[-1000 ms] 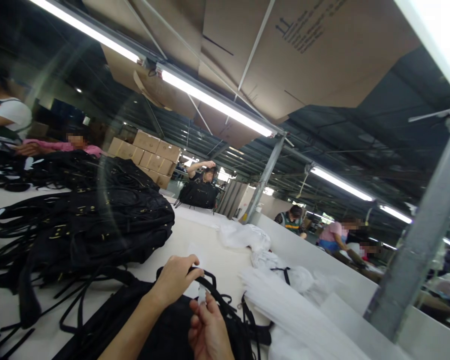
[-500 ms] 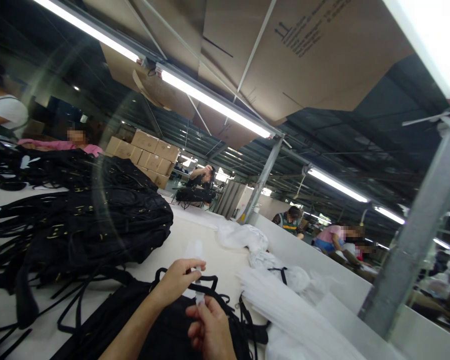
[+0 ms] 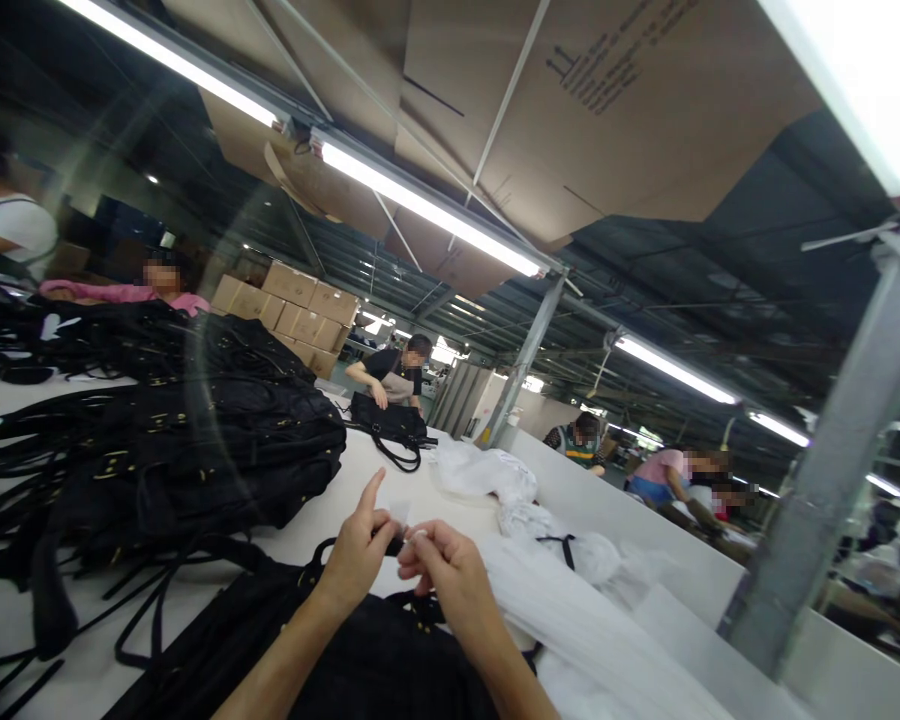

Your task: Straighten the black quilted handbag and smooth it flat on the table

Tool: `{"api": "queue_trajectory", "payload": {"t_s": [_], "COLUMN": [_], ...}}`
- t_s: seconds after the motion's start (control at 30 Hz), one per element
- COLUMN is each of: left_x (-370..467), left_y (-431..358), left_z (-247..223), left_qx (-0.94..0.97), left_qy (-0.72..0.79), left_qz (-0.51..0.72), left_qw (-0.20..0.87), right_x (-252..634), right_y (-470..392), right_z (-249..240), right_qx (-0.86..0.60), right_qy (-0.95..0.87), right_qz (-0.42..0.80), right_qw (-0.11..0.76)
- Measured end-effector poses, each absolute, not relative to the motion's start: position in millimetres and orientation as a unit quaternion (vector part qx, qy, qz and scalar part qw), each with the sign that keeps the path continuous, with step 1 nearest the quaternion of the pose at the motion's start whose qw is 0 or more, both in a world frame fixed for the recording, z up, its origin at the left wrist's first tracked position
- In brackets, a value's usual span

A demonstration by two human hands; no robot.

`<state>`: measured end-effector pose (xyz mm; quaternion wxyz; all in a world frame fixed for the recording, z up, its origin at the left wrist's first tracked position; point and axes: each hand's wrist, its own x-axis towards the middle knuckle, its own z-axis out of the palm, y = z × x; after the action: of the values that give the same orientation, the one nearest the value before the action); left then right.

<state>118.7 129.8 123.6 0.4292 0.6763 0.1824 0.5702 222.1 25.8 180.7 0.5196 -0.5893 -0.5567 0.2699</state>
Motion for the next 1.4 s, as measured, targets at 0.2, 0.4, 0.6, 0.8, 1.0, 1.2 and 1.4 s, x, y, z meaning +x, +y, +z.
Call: {"api": "queue_trajectory", "payload": {"t_s": [0.2, 0.4, 0.6, 0.8, 1.0, 1.2, 1.4], "left_x": [116.2, 114.8, 115.7, 115.1, 109.8, 107.2, 106.4], "left_y": [128.6, 128.0, 128.0, 129.9, 132.0, 134.2, 136.2], "left_z": [130.3, 132.3, 129.1, 129.6, 129.9, 128.7, 126.7], "left_qx": [0.689, 0.68, 0.673, 0.682, 0.699, 0.714, 0.713], "left_qy": [0.151, 0.144, 0.137, 0.116, 0.098, 0.082, 0.096], "left_qz": [0.59, 0.599, 0.601, 0.603, 0.595, 0.593, 0.603], "left_qw": [0.393, 0.398, 0.408, 0.397, 0.385, 0.363, 0.344], "right_x": [219.9, 203.9, 200.0, 203.4, 209.9, 208.3, 210.0], "right_y": [37.9, 40.8, 43.8, 47.2, 49.1, 48.7, 47.9], "right_z": [184.0, 186.9, 189.5, 188.5, 192.2, 196.9, 204.3], "right_qx": [-0.62, -0.581, -0.572, -0.579, -0.576, -0.547, -0.547], "right_qy": [-0.518, -0.463, -0.457, -0.469, -0.458, -0.432, -0.409], "right_qz": [0.287, 0.32, 0.31, 0.301, 0.34, 0.361, 0.398], "right_qw": [0.515, 0.588, 0.607, 0.595, 0.585, 0.62, 0.612]}}
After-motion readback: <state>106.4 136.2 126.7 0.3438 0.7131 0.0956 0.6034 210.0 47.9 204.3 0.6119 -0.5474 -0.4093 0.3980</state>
